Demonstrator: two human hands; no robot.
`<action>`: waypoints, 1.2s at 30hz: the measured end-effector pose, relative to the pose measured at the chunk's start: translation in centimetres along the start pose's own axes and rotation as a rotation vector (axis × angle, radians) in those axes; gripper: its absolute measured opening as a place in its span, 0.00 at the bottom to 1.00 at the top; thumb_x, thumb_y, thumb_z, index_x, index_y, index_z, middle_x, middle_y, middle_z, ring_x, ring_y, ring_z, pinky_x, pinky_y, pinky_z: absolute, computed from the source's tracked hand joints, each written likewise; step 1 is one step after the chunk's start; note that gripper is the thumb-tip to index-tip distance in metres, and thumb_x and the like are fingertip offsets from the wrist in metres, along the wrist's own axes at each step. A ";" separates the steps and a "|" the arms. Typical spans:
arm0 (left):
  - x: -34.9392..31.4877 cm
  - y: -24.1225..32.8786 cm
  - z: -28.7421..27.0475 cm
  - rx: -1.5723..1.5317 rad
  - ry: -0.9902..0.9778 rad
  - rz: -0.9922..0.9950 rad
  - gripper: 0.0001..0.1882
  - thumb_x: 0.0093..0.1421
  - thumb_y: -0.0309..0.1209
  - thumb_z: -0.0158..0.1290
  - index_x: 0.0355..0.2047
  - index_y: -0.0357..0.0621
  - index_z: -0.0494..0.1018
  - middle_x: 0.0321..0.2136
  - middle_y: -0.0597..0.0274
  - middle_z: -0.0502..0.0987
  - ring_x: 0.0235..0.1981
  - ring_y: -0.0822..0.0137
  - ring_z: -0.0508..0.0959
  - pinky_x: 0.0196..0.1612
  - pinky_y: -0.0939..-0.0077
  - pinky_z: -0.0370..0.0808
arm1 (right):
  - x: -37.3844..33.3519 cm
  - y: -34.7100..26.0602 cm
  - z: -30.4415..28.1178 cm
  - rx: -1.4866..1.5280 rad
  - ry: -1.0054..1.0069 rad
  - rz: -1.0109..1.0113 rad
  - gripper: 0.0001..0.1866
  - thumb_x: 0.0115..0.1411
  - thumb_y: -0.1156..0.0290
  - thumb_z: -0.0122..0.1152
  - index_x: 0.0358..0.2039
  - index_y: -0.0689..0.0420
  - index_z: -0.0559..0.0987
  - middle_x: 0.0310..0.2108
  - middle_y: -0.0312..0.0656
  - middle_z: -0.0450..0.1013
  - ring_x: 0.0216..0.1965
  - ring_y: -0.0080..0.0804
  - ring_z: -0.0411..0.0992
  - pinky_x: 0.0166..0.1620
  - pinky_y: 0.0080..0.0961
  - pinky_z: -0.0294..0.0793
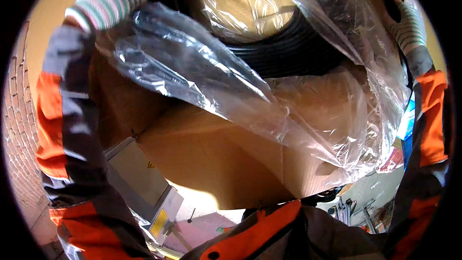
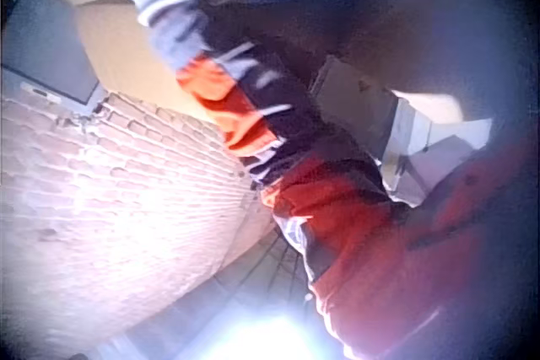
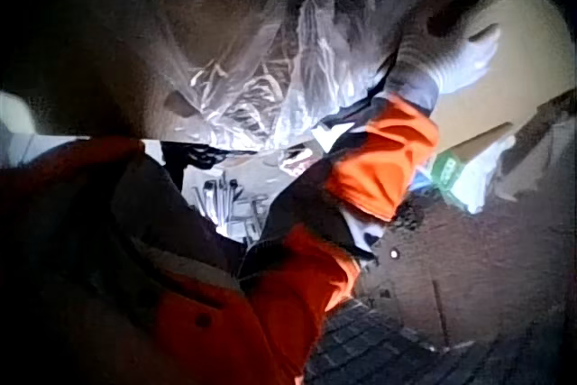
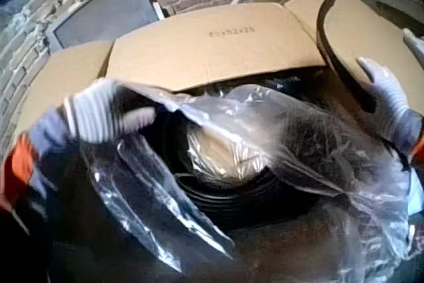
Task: The person cuts a length of black rubber cable using scissors and places the cut piece into a cardboard box. The person is wearing gloves and an orange jacket while working in a cluttered workshop environment.
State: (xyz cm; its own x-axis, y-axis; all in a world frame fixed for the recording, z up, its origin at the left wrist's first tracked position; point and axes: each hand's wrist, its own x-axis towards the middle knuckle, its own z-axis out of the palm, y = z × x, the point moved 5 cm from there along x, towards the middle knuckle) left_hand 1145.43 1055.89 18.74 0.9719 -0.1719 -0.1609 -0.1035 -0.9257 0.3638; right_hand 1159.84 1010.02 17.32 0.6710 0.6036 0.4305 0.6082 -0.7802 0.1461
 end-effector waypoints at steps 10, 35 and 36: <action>0.1 6.1 -7.0 -0.233 0.428 -0.057 0.24 0.65 0.41 0.56 0.54 0.35 0.72 0.39 0.60 0.80 0.37 0.71 0.79 0.42 0.74 0.78 | 0.1 -1.9 -0.7 -0.056 -0.059 0.074 0.47 0.45 0.75 0.72 0.66 0.50 0.63 0.62 0.49 0.64 0.62 0.50 0.62 0.68 0.34 0.59; 13.5 3.4 17.7 -0.209 0.029 0.150 0.21 0.66 0.43 0.49 0.51 0.41 0.75 0.44 0.50 0.81 0.48 0.52 0.79 0.53 0.60 0.74 | 0.0 -1.2 -1.1 -0.278 -0.160 -0.024 0.29 0.46 0.68 0.71 0.52 0.49 0.79 0.67 0.44 0.59 0.64 0.47 0.61 0.66 0.36 0.60; 14.8 4.1 19.7 -0.264 0.017 0.133 0.21 0.67 0.43 0.49 0.51 0.41 0.75 0.44 0.50 0.81 0.48 0.52 0.79 0.53 0.60 0.74 | -0.4 -0.9 -1.6 -0.292 -0.174 -0.018 0.29 0.46 0.68 0.72 0.52 0.49 0.79 0.67 0.44 0.59 0.65 0.46 0.61 0.66 0.36 0.60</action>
State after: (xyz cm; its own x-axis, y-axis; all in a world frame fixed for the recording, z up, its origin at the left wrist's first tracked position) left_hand 1155.26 1042.89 -0.18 0.9570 -0.2785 -0.0812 -0.1741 -0.7753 0.6071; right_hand 1158.34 1010.26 18.40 0.7389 0.6169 0.2711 0.4902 -0.7682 0.4118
